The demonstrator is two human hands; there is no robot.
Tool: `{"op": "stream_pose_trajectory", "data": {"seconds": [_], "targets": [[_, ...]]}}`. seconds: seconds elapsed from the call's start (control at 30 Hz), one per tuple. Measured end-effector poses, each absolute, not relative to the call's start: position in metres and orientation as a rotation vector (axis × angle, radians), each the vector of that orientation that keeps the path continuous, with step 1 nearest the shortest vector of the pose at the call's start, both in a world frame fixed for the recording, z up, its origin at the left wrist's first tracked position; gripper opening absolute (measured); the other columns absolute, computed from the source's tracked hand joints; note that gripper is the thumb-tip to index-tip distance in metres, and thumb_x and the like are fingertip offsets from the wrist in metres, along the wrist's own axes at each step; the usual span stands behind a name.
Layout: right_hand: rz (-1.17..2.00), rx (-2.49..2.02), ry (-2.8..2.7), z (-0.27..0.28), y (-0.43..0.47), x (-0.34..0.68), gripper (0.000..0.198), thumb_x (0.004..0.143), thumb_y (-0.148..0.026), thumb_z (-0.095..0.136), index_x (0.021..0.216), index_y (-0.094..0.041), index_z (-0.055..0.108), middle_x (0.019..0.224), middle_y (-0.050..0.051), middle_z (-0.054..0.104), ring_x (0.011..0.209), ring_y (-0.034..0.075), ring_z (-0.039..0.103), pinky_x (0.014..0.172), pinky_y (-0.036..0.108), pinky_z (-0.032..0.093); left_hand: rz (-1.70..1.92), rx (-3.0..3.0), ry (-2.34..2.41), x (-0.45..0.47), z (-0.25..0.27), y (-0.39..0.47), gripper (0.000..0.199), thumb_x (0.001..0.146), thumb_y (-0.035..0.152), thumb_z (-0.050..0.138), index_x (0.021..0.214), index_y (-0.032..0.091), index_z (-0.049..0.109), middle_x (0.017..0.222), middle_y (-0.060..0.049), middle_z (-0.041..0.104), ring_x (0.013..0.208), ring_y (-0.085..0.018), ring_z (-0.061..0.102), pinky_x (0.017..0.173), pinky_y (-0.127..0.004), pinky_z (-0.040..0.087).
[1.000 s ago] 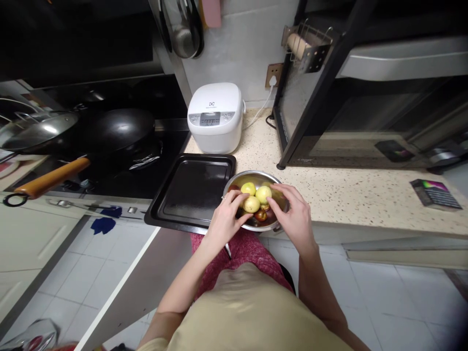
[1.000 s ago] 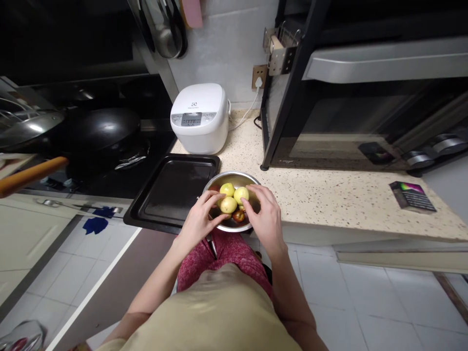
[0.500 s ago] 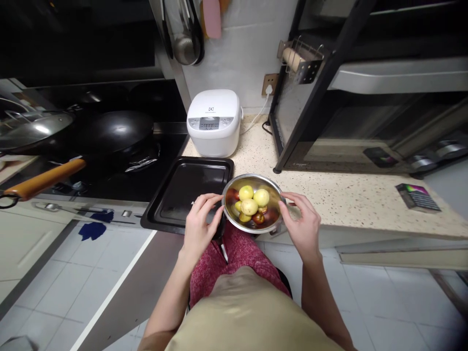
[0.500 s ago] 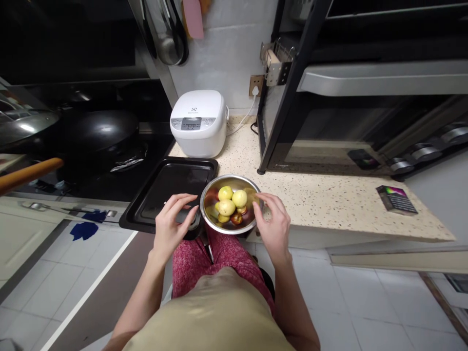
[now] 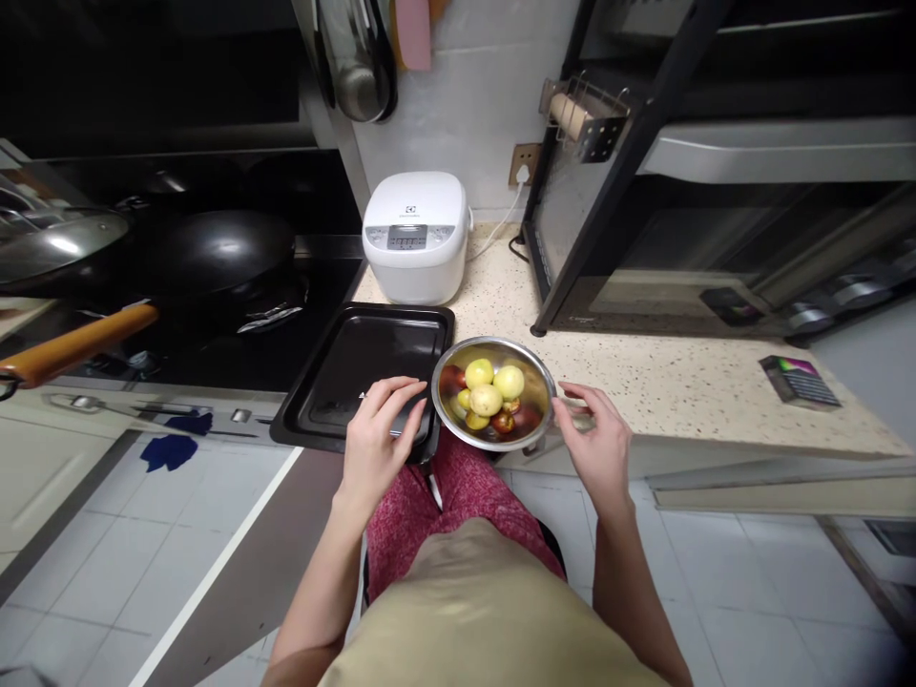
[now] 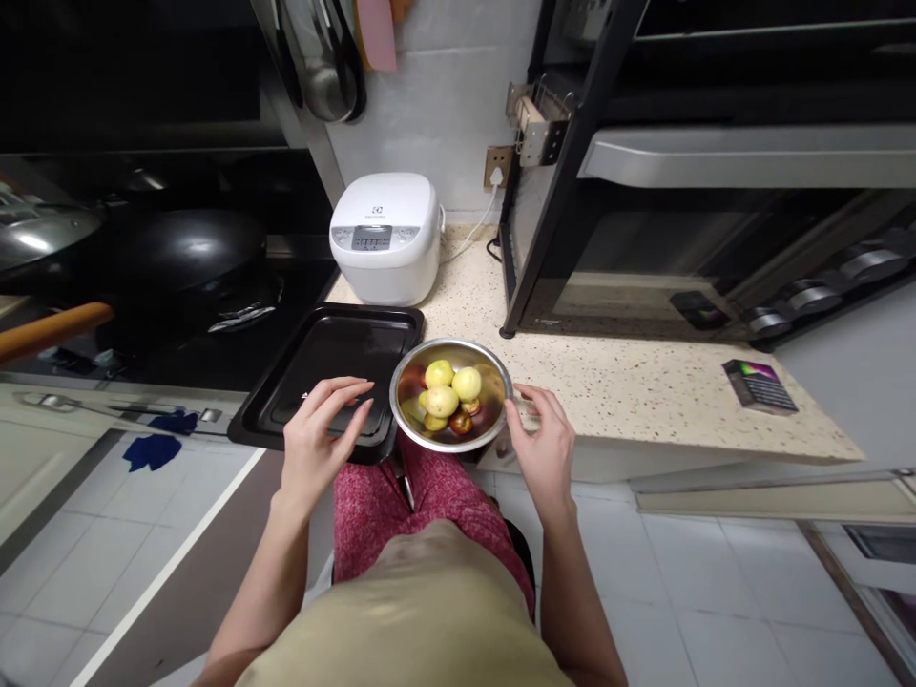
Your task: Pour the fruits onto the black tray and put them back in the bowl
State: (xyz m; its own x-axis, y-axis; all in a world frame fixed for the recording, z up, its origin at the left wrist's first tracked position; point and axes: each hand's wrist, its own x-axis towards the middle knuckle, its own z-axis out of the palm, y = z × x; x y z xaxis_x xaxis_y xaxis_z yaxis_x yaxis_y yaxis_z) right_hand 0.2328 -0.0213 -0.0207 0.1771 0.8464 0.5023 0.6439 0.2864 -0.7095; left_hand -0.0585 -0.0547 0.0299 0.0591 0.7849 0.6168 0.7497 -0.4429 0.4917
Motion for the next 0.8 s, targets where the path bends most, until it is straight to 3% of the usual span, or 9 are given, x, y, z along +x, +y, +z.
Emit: {"op": "stream_pose_trajectory", "data": {"seconds": [0.23,0.57,0.8], "targets": [[0.449,-1.456,-1.445,-0.036,-0.014,0.235,0.041,0.092,-0.051,0.066,0.118,-0.020,0.069,0.099,0.011,0.076,0.083,0.023,0.072,0.068,0.038,0.063,1.329,2.280,1.666,-0.062,0.032,-0.055,0.020,0.104,0.023,0.057,0.121,0.027,0.068,0.117,-0.006,0.071,0.110,-0.021,0.070,0.100,-0.037,0.057],[0.832,-1.445,-1.317,-0.049,-0.002,0.236,0.057,0.080,-0.068,0.072,0.108,-0.019,0.066,0.074,0.003,0.068,0.063,0.019,0.066,0.057,0.032,0.059,1.317,2.287,1.688,-0.066,0.032,-0.054,0.020,0.104,0.023,0.057,0.121,0.027,0.068,0.118,-0.006,0.071,0.110,-0.021,0.070,0.099,-0.037,0.056],[1.217,-1.514,-1.259,-0.045,0.009,0.226,0.037,0.073,-0.056,0.067,0.084,-0.020,0.064,0.065,0.004,0.073,0.046,0.023,0.065,0.041,0.035,0.056,1.238,2.326,1.619,-0.058,0.028,-0.054,0.031,0.104,0.026,0.059,0.135,0.027,0.061,0.126,-0.008,0.067,0.117,-0.023,0.066,0.105,-0.040,0.054]]}}
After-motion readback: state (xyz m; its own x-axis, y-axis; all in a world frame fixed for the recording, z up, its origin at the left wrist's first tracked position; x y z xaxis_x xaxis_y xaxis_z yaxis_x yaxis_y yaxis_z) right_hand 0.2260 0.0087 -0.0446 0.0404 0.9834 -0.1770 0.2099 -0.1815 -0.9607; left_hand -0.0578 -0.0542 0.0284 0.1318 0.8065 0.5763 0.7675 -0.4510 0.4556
